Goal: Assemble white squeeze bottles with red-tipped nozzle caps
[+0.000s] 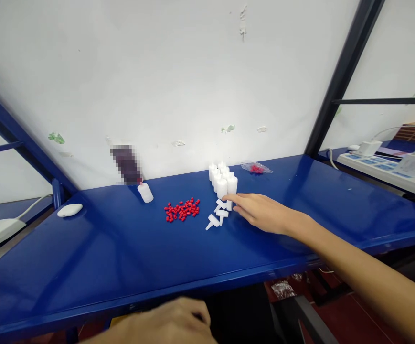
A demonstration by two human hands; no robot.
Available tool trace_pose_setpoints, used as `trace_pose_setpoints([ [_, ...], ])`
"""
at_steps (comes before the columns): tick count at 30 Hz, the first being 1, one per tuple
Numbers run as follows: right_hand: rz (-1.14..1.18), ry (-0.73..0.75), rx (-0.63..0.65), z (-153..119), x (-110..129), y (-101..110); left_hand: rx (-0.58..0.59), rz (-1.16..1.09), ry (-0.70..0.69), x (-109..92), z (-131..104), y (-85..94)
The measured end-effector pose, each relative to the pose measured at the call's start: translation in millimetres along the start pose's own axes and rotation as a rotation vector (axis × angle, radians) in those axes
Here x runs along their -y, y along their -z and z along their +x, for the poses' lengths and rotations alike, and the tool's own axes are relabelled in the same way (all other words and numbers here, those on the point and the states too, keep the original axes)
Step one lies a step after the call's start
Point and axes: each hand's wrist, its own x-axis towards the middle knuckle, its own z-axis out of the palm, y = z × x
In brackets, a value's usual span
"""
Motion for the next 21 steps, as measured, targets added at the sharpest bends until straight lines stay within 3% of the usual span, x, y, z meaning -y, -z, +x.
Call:
trace_pose_setpoints([
  [2, -0.014, 0.004, 0.003, -2.7, 4.7, -0.4, -0.158, 0.155, -0.075, -5.3, 7.5, 46.4],
  [4, -0.059, -0.018, 0.025, -3.8, 11.7, -1.5, -0.314, 0.265, -0.099, 1.9, 13.5, 82.9],
  [7, -0.14, -0.072, 0.047, -1.8, 20.3, -3.9, -0.407, 0.374, -0.088, 27.2, 15.5, 110.8],
  [12, -0.072, -0.055, 0.031, -0.2, 20.6, -7.5, -0.402, 0.529, -0.04, 59.6, 10.0, 109.0],
  [21, 0.071, -0.124, -0.028, -7.1, 32.0, -10.5, -0.362, 0.647, 0.077, 65.4, 7.5, 96.5],
])
